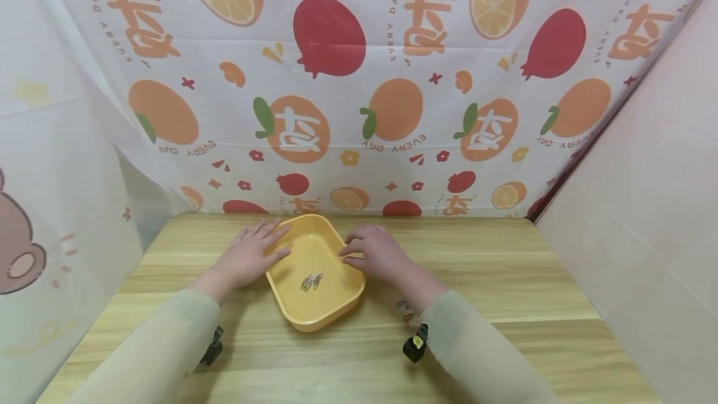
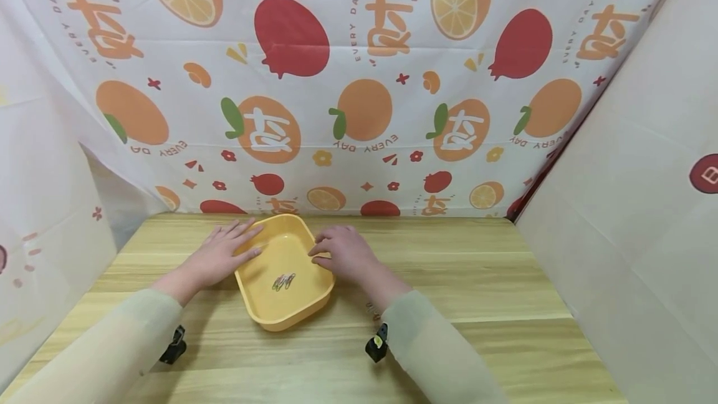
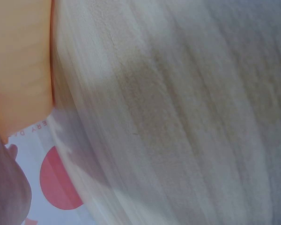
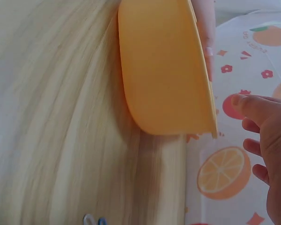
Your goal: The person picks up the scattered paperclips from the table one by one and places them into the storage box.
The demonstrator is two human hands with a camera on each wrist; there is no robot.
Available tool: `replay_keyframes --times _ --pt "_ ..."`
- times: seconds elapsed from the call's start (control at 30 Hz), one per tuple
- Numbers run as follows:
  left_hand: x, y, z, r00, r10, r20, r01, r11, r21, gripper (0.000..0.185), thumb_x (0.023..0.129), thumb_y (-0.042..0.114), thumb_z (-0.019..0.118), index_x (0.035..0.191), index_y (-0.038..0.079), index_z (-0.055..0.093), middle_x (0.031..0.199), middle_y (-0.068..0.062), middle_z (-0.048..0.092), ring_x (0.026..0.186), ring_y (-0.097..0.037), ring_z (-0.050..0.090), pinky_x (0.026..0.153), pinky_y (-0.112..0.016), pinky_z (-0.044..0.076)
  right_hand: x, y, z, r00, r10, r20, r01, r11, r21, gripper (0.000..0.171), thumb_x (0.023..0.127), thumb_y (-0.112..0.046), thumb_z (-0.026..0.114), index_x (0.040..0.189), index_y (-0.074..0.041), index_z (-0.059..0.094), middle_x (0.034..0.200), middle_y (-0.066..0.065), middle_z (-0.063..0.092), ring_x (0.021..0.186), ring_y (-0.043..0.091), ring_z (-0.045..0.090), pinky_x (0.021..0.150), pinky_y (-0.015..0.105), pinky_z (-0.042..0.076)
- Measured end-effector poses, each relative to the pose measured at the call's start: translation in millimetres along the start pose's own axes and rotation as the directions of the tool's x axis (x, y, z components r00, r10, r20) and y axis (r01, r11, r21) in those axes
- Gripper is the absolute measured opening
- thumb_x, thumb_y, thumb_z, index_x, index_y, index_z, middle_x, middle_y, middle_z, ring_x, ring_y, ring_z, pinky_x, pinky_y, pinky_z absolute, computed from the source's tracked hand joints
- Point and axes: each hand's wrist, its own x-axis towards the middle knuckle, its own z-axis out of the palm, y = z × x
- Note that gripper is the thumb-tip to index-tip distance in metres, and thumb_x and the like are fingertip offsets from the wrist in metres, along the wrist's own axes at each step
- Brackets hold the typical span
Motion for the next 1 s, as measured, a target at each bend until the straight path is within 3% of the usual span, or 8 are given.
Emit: replay_keyframes --times 0.17,0.5,0.8,1.0 --pt "0.1 -1.9 0.7 1.0 -0.002 0.013 0.001 1.0 0.003 0.071 0.1 0.062 0.041 0.156 0.02 0.034 0.163 -0.012 0.022 0.148 -0.046 0.013 0.117 -0.065 0.002 -16.3 9.0 -2.8 0.999 0.015 -0.028 -0.015 1.0 0.005 0.017 0.092 -0.034 0.072 0.106 -0.027 0.078 0.116 -0.005 0.067 0.114 0.017 0.058 0.104 0.041 0.041" --pt "0.9 -1.4 -0.2 1.0 0.001 0.023 -0.001 1.0 0.002 0.068 0.1 0.057 0.045 0.157 0.02 0.033 0.163 -0.013 0.021 0.148 -0.047 0.012 0.116 -0.066 0.001 -55.2 29.1 0.6 0.991 -0.042 -0.128 0.041 0.999 -0.008 0.013 0.087 -0.029 0.077 0.099 -0.025 0.08 0.11 -0.003 0.069 0.11 0.018 0.059 0.101 0.045 0.045" --pt "1.1 -2.9 2.0 1.0 0.002 0.019 -0.002 1.0 0.005 0.067 0.101 0.054 0.046 0.157 0.02 0.032 0.164 -0.013 0.02 0.147 -0.047 0.011 0.116 -0.066 0.0 -94.8 39.7 8.7 0.998 0.015 -0.062 -0.014 1.0 0.021 0.012 0.088 -0.03 0.077 0.098 -0.024 0.08 0.111 -0.003 0.069 0.108 0.018 0.06 0.097 0.042 0.044" --pt "0.4 -1.3 2.8 1.0 0.021 -0.012 -0.021 1.0 -0.007 0.065 0.101 0.052 0.048 0.155 0.018 0.036 0.162 -0.014 0.024 0.146 -0.048 0.015 0.115 -0.068 0.003 -121.3 46.7 16.5 0.996 0.009 -0.087 -0.009 1.0 -0.008 0.01 0.085 -0.031 0.079 0.093 -0.025 0.08 0.108 -0.004 0.069 0.105 0.018 0.061 0.093 0.043 0.045"
